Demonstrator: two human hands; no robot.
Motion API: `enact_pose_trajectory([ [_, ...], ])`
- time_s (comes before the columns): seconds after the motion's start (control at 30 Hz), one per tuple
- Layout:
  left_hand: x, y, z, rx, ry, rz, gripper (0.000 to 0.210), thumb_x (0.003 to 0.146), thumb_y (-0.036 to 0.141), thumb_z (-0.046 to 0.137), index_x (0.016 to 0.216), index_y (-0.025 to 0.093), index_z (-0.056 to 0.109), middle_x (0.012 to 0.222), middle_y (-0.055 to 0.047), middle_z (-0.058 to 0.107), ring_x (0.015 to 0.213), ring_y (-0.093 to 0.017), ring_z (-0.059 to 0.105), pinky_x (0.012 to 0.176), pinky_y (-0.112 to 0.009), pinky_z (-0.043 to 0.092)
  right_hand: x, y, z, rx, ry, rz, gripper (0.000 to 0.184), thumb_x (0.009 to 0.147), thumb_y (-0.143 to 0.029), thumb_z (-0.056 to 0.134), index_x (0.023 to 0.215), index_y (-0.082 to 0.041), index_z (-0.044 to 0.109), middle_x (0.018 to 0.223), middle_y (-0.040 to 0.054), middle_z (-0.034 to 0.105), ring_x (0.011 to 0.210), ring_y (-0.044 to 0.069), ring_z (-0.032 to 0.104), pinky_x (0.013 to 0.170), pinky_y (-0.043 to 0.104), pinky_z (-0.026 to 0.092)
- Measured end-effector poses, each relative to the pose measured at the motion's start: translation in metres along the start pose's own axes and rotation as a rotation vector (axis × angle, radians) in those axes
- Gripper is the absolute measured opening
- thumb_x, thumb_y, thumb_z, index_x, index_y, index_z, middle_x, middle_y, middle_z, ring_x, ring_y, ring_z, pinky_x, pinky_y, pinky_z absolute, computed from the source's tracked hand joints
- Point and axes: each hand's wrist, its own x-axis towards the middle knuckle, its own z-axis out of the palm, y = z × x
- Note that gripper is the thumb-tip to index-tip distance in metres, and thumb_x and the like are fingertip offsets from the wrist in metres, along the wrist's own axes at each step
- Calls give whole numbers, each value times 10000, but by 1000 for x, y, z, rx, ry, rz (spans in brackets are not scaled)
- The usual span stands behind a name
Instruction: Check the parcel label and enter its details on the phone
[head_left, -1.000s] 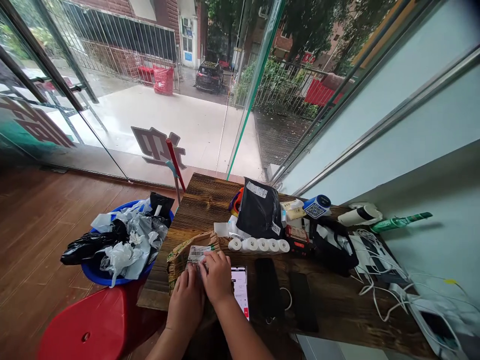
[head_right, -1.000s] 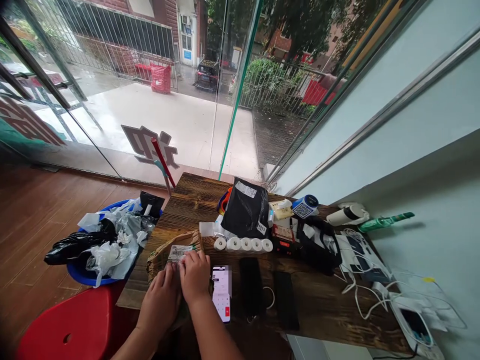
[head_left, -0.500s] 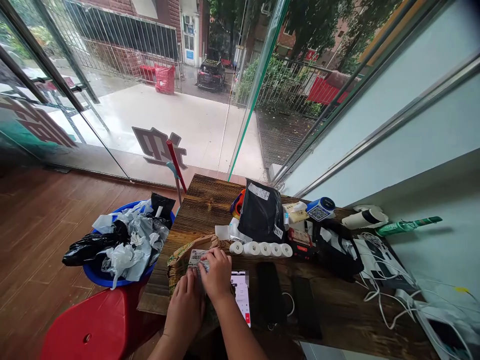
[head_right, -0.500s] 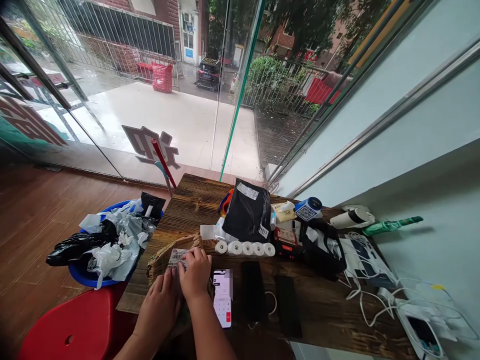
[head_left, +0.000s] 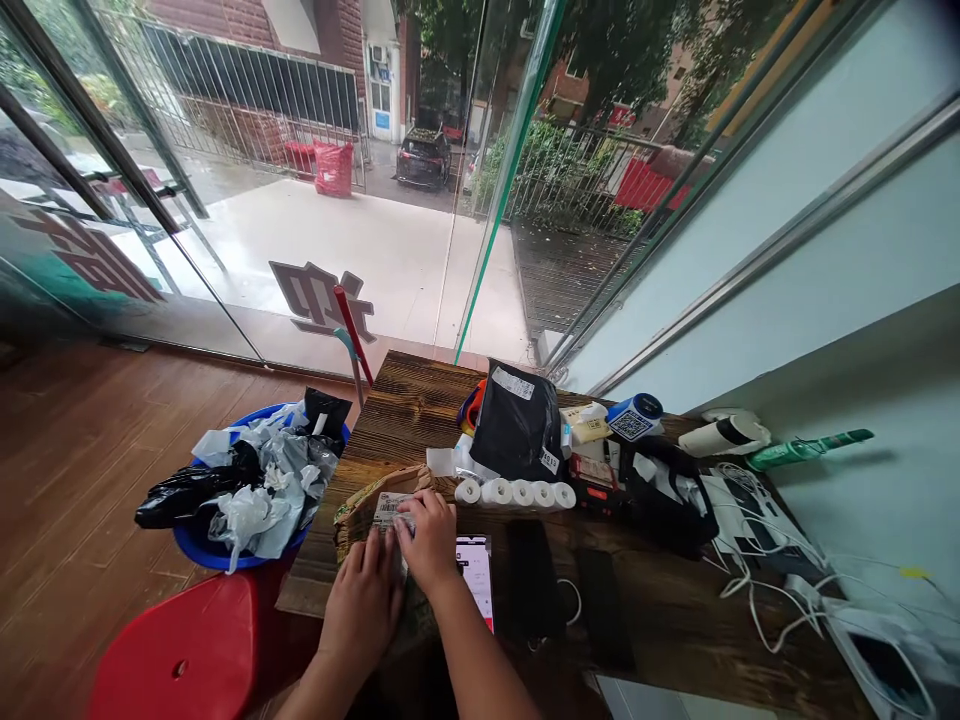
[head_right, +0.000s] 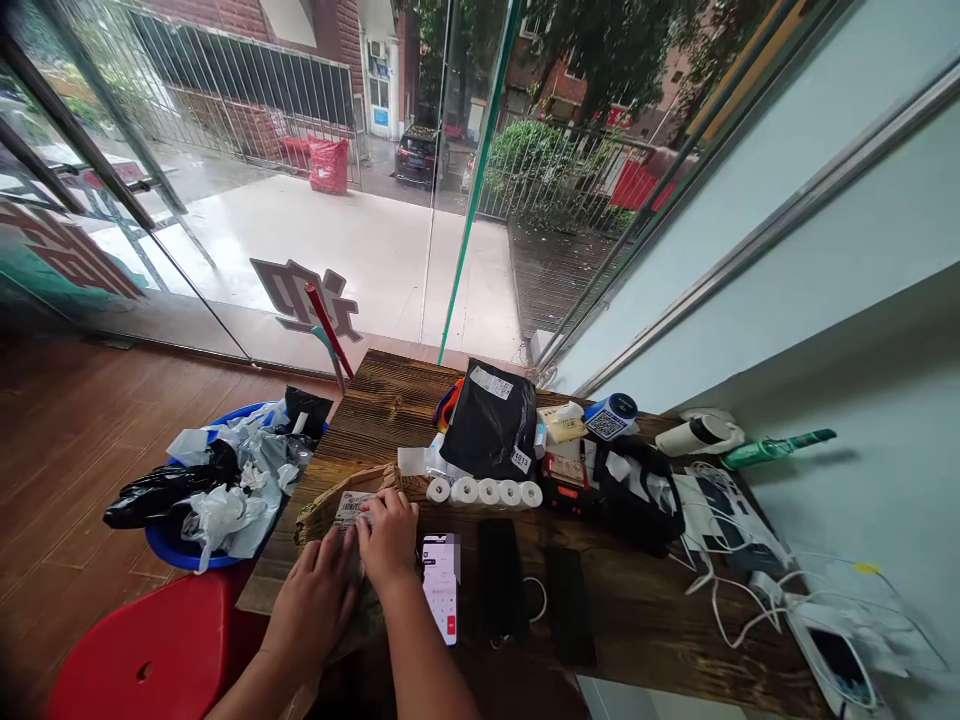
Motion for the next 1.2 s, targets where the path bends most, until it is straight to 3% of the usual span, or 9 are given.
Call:
enact_pose_trajectory([
  [0.13, 2, 1, -10, -28, -40, -2, 491, 798, 179, 483, 1284, 133, 535, 1229, -207, 558, 1011, -301, 501, 865, -417, 444, -41, 43, -23, 59, 148, 47, 242, 930, -210, 387, 1080, -197, 577, 1114, 91, 589, 968, 176, 584, 811, 309, 468],
  [0.2, 3, 2, -14, -42, -63, -5, 483, 810, 209, 483, 1284, 130, 535, 1226, -215, 552, 1026, -314, 489, 880, -429, 430, -78, 73, -35, 37, 221, 113, 331, 957, -180, 246, 1154, -161, 510, 1068, 129, 596, 968, 199, 591, 790, 335, 488],
  [0.33, 5, 4, -17, -51, -97, -15, 473, 837, 245, 454, 1281, 105, 534, 1229, -241, 539, 1025, -326, 484, 880, -441, 420, -155, 113, -47, -17, 128, 65, 229, 891, -220, 437, 1084, -213, 561, 972, 88, 644, 903, 227, 618, 775, 367, 521],
  [0.43, 6, 5, -18, -43, -109, -13, 478, 841, 261, 446, 1283, 101, 531, 1230, -246, 537, 1035, -333, 478, 886, -445, 414, -187, 121, -44, -61, 34, -1, 336, 818, -182, 521, 1145, -240, 569, 1073, 95, 633, 965, 249, 607, 824, 414, 518],
  [0.93, 8, 8, -25, -25, -131, -16, 485, 840, 275, 437, 1285, 102, 525, 1237, -238, 531, 1042, -329, 472, 898, -447, 402, -184, 107, -29, -150, -132, -8, 584, 772, -139, 552, 1335, -240, 433, 1269, 127, 543, 1196, 290, 482, 946, 474, 446],
  [1.2, 8, 8, -24, -5, -146, -17, 495, 841, 284, 436, 1296, 106, 516, 1255, -236, 525, 1048, -327, 472, 906, -442, 387, -188, 114, -35, -185, -71, 4, 354, 810, -186, 523, 1161, -216, 555, 1109, 119, 605, 1049, 281, 535, 896, 496, 441],
])
